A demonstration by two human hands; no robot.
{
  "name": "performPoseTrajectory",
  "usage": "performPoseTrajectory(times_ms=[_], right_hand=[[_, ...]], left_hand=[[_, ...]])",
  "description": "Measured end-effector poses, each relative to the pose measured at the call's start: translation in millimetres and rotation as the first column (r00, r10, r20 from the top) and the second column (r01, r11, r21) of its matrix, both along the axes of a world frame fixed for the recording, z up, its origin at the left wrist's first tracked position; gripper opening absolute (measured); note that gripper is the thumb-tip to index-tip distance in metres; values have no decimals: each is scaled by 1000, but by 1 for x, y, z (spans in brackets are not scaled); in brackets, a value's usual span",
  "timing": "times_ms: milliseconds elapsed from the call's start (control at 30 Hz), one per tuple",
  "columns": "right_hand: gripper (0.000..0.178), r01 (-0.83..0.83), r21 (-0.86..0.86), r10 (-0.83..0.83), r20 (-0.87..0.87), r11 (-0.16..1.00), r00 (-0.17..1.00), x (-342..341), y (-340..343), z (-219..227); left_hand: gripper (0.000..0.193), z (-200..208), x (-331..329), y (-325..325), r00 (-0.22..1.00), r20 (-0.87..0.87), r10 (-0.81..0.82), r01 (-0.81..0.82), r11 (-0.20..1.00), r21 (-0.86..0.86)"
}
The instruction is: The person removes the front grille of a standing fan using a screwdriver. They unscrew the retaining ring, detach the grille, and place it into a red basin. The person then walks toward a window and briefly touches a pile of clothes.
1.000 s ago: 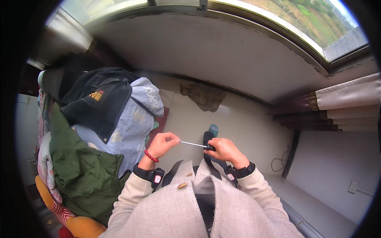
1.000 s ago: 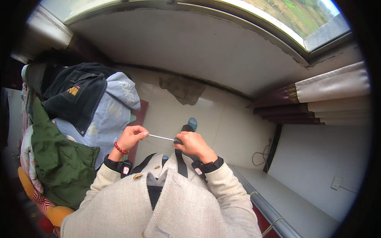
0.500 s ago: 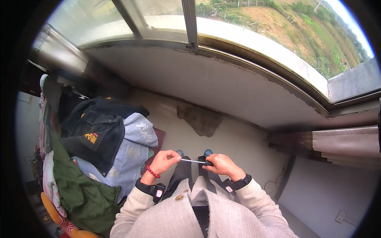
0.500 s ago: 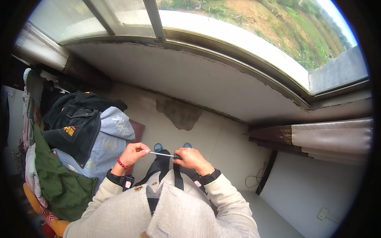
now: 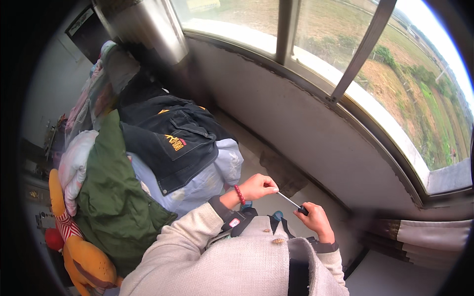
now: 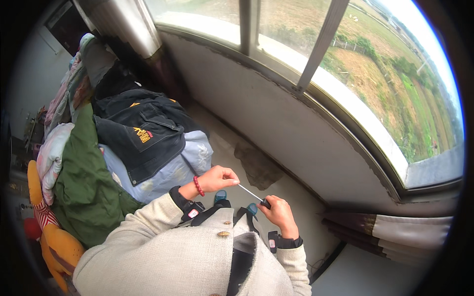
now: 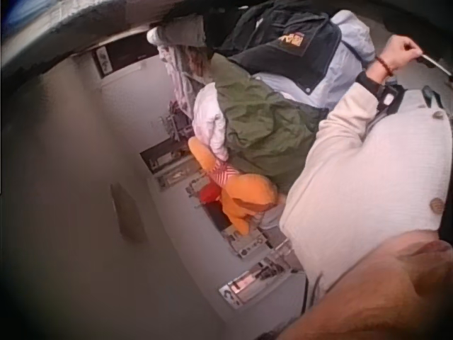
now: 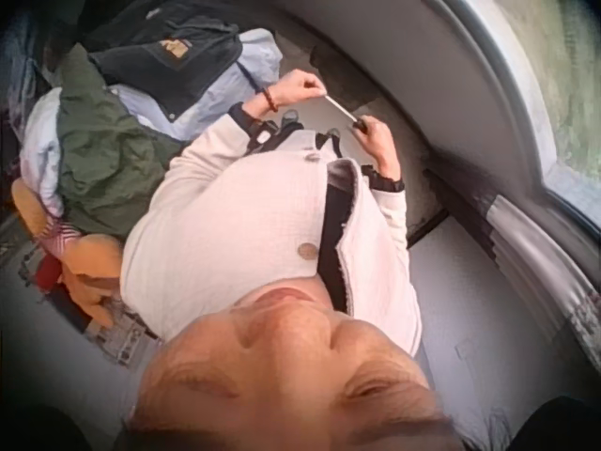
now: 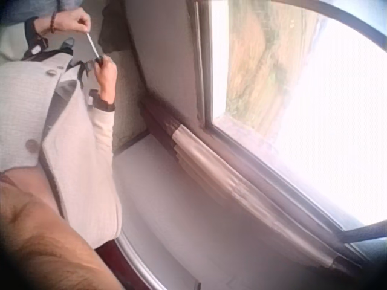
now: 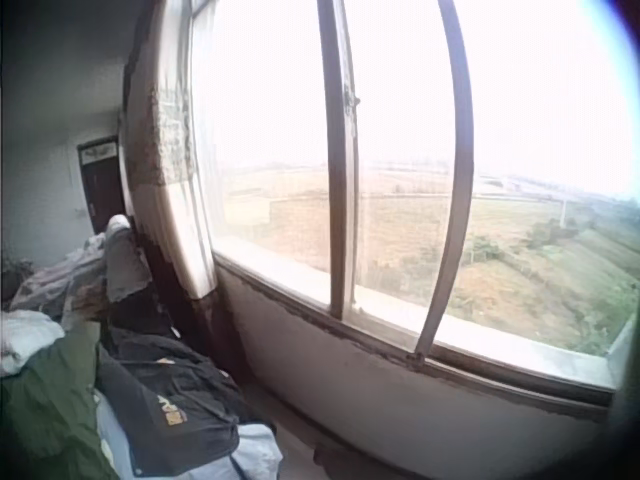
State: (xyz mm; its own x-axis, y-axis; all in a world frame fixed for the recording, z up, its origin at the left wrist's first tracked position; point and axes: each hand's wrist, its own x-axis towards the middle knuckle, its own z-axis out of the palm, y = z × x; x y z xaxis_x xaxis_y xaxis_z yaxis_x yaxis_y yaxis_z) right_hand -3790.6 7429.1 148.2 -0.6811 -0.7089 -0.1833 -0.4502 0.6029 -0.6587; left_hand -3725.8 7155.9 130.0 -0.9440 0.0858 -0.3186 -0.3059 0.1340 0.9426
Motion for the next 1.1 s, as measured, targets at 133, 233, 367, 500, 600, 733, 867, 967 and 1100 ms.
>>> performPoseTrajectory(times_ms=[133,233,367,500,600,733,867,967,1100], right_hand=[[28,-6,-1,6,0,1000,1000,0,-12,1],[30,17,38,-16,-11,999,1000,-2,-13,3],[32,52,85,-53,12,995,999,-8,-10,5],[33,28,107,-30,8,994,1000,-11,-14,3],[34,13,108,-16,32,994,999,-12,-21,-2],[34,-20,67,18,30,998,999,-18,-28,-4],[34,-30,31,29,45,999,999,-25,-34,-3],[33,-57,10,57,41,998,998,-28,-39,-2],[32,-104,9,104,22,995,994,-37,-45,0]], left_hand=[[24,-4,9,-17,999,-25,-23,19,991,-130],[23,-15,17,-32,995,21,97,-95,993,-76],[33,-29,29,-66,970,79,232,-212,955,-207],[38,-26,40,-88,897,-42,439,-426,839,-338],[42,-20,45,-101,848,-462,262,-527,518,-674],[69,-19,51,-123,952,-258,163,-277,109,-955],[82,-16,64,-156,948,-217,234,-169,-207,-964],[63,6,75,-182,928,-205,310,-177,-117,-977],[41,73,86,-208,931,-304,203,-264,-203,-943]])
